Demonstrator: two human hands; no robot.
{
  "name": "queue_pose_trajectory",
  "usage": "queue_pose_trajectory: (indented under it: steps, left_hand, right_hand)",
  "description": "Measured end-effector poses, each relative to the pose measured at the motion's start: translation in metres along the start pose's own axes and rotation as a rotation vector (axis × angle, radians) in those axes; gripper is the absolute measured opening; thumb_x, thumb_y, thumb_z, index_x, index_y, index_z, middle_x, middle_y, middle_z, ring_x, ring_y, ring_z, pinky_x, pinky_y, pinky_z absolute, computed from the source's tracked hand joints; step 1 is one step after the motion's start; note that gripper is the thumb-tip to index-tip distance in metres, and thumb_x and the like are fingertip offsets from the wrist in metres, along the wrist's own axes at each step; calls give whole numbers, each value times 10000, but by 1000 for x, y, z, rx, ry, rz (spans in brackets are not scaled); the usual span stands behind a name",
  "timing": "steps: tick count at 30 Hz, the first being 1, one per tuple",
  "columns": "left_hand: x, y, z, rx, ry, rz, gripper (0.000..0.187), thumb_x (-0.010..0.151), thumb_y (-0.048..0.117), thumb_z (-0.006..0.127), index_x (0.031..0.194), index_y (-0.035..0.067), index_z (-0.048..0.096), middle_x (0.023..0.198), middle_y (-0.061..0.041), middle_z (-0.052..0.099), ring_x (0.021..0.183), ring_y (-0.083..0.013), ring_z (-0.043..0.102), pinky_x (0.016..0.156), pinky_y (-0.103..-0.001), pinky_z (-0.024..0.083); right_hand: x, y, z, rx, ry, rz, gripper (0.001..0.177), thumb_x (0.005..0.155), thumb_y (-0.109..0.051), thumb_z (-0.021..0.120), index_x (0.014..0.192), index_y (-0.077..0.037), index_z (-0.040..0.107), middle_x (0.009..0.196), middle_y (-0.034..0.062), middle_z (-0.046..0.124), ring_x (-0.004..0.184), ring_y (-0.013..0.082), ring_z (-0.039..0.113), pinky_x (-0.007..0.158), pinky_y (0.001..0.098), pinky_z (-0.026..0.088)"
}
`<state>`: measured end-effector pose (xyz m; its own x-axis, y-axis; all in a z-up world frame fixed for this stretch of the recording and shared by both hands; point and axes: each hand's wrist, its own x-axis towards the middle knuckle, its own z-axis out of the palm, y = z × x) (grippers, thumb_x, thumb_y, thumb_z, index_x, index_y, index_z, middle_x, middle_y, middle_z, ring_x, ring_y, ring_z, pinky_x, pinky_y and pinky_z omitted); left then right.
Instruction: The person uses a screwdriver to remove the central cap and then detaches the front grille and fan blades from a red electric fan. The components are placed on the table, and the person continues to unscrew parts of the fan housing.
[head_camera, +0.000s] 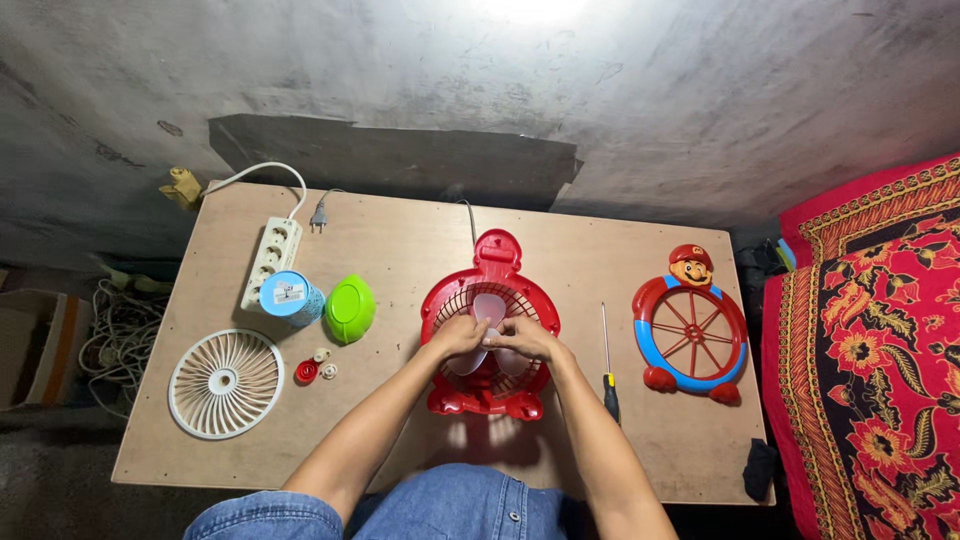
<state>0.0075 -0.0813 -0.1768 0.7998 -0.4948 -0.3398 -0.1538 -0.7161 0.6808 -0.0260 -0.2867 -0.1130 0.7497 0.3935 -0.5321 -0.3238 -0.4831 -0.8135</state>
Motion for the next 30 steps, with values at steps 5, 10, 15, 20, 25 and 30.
queue_pose_trajectory:
  steps: [5,10,15,20,25,30]
  left_hand:
    - [4,-1,4,6,-7,20,675,1031,523,367,849,-10,738,883,-294,700,908,-465,678,856,-559,515]
    - [6,-3,-9,5,-158,-46,721,1027,567,361,875,-21,751,885,-277,722,899,-422,718,857,-523,540]
    - [12,-4,-18,-202,-105,-5,744,1061,562,314,915,-30,739,882,-285,717,907,-425,716,868,-512,531]
    - [16,0,-8,-135,-107,38,703,1041,537,343,919,-39,728,892,-304,706,914,-447,710,864,-521,531]
    - [3,-2,-5,-80,-42,44,718,1062,516,338,835,-52,716,842,-315,689,879,-475,691,853,-536,516]
    - [-18,15,-35,-68,155,74,682,1064,463,382,745,-64,674,789,-327,656,826,-484,662,795,-562,503]
  right_hand:
    - [-3,2,0,-35,-23,-35,450,888,-483,771,957,-39,732,742,-30,610,654,64,497,556,264,403]
    - [-1,-8,-2,-62,-64,-89,468,876,-493,770,974,-37,723,768,-28,643,686,65,538,590,274,441]
    - [-4,-18,-9,14,-64,30,573,946,-615,599,906,-58,727,730,-32,613,663,63,524,589,266,453]
    - [-13,-15,-10,-113,-1,24,538,935,-584,638,856,-53,665,727,8,557,655,87,484,550,298,407]
    - [-27,-30,4,-46,134,-61,530,891,-543,724,933,-15,719,838,52,705,803,132,631,709,305,508]
    - [-66,-73,7,-323,489,-248,574,796,-449,824,1190,-52,699,1168,152,720,1108,301,705,941,417,561]
